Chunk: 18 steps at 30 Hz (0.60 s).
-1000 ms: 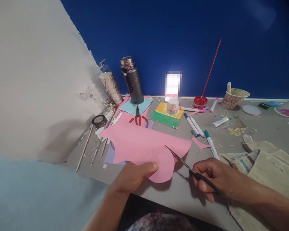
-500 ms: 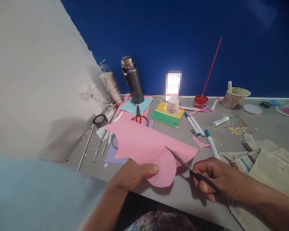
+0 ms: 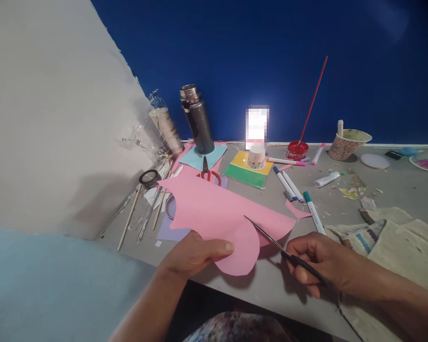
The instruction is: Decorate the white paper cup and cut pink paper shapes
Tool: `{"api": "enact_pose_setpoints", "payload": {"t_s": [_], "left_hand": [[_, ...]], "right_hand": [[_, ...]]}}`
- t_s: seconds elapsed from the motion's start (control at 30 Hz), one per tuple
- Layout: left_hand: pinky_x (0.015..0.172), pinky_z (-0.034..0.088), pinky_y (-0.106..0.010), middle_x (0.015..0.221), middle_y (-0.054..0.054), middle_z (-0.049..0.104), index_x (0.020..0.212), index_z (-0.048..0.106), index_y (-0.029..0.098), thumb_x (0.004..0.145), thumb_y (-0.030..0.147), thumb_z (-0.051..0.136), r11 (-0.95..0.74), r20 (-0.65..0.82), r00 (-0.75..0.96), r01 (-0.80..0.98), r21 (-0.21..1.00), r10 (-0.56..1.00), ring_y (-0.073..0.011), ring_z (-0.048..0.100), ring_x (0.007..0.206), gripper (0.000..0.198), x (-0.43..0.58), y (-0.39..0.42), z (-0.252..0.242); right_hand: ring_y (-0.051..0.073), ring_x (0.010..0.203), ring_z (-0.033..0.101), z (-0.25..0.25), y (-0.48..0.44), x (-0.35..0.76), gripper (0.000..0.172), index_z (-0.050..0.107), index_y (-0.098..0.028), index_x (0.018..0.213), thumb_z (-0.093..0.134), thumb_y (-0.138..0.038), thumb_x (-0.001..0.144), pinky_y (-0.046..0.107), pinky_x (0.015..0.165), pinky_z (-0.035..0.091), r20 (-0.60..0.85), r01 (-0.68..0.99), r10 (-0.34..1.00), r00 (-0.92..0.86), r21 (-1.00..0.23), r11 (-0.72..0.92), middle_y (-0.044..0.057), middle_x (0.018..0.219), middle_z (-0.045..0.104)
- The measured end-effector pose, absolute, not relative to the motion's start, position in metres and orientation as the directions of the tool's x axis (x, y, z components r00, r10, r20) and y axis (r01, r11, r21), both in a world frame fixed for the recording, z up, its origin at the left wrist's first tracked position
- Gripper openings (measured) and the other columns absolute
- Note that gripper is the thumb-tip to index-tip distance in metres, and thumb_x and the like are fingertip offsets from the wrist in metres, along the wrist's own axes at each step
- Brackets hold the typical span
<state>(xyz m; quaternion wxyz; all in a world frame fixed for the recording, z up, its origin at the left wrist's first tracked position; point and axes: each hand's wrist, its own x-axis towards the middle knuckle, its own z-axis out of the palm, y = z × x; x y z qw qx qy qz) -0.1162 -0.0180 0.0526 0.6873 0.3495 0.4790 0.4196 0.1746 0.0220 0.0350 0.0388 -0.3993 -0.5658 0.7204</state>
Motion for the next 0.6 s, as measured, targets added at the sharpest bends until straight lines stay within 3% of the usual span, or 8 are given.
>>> {"api": "enact_pose_setpoints", "payload": {"t_s": [0.2, 0.6], "left_hand": [[0.087, 0.059, -0.040, 0.106, -0.013, 0.080, 0.105, 0.082, 0.016, 0.071, 0.049, 0.090, 0.309, -0.305, 0.063, -0.332, 0.891, 0.950, -0.0327, 0.074, 0.100, 0.048, -0.111, -0.013, 0.061], [0.087, 0.059, -0.041, 0.098, -0.011, 0.081, 0.095, 0.083, 0.014, 0.075, 0.046, 0.088, 0.363, -0.378, 0.018, -0.327, 0.873, 0.926, -0.0336, 0.075, 0.100, 0.038, -0.110, -0.009, 0.070]], "right_hand": [[0.008, 0.054, 0.047, 0.035, 0.022, 0.173, 0.040, 0.065, -0.016, 0.077, 0.081, -0.053, 0.080, 0.022, 0.056, 0.029, -0.509, 0.353, 0.483, -0.713, -0.855, -0.380, -0.003, 0.055, 0.062], [0.007, 0.050, 0.040, 0.022, 0.022, 0.179, 0.038, 0.067, -0.016, 0.078, 0.081, -0.051, 0.080, 0.023, 0.054, 0.029, -0.519, 0.379, 0.472, -0.713, -0.851, -0.363, -0.003, 0.057, 0.064]]}}
